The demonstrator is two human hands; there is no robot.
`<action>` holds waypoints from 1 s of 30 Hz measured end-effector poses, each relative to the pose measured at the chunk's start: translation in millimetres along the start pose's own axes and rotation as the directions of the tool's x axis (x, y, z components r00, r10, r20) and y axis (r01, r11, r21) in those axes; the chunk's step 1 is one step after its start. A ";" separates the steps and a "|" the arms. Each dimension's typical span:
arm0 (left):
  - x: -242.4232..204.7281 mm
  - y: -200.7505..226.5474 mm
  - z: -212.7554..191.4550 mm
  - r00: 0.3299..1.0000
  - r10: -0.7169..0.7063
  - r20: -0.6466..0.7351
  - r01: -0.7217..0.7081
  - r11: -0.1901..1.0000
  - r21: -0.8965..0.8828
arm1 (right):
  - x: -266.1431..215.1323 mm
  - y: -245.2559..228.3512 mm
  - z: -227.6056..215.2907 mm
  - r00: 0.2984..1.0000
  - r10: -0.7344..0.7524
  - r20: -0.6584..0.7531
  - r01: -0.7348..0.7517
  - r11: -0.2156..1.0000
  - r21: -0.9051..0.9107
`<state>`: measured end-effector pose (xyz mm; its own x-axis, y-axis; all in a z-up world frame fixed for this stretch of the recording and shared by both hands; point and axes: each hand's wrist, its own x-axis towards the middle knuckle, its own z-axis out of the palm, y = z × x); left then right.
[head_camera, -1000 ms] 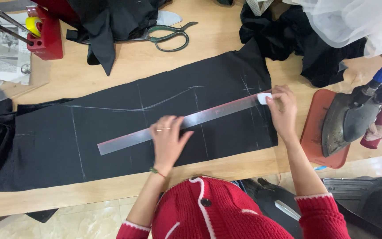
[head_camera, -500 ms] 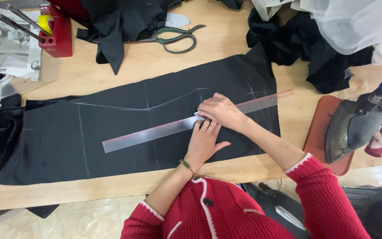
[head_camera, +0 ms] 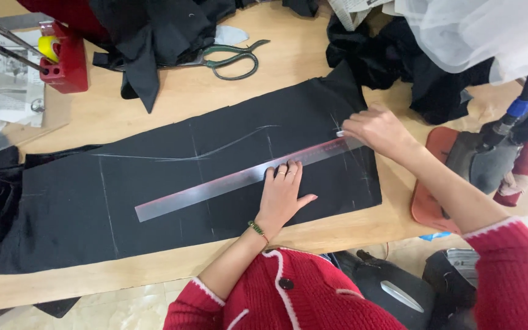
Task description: The person marks a black fabric piece on a wooden table using a ruler and chalk. They draw straight and curved lines, then use a curved paper pattern to trace additional shapes onto the fabric.
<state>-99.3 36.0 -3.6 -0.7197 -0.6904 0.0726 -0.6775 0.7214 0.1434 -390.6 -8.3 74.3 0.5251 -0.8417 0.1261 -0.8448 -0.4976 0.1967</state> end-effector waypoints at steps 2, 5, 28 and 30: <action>7.6 9.0 9.7 0.998 0.015 -0.069 -0.015 1.000 -0.006 | 5.8 -8.5 6.1 1.000 0.024 -0.013 -0.022 0.991 0.130; 20.4 17.5 25.4 0.983 0.045 -0.177 -0.048 0.999 -0.012 | 19.8 -22.7 15.1 0.998 0.035 -0.046 -0.018 0.944 0.331; 51.9 0.5 15.3 0.996 0.088 0.023 -0.084 0.988 -0.131 | -79.7 -17.8 -2.7 0.919 0.390 -0.054 -0.386 0.919 0.083; 44.0 -13.0 11.2 1.000 0.025 -0.012 -0.027 0.970 -0.240 | -88.6 -59.7 13.3 0.898 0.423 -0.120 -0.383 0.887 0.256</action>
<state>-123.9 -3.2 -13.3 -0.7348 -0.6726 0.0877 -0.6014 0.7058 0.3743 -388.1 93.2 38.4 0.1270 -0.9412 0.3132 -0.9773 -0.1727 -0.1228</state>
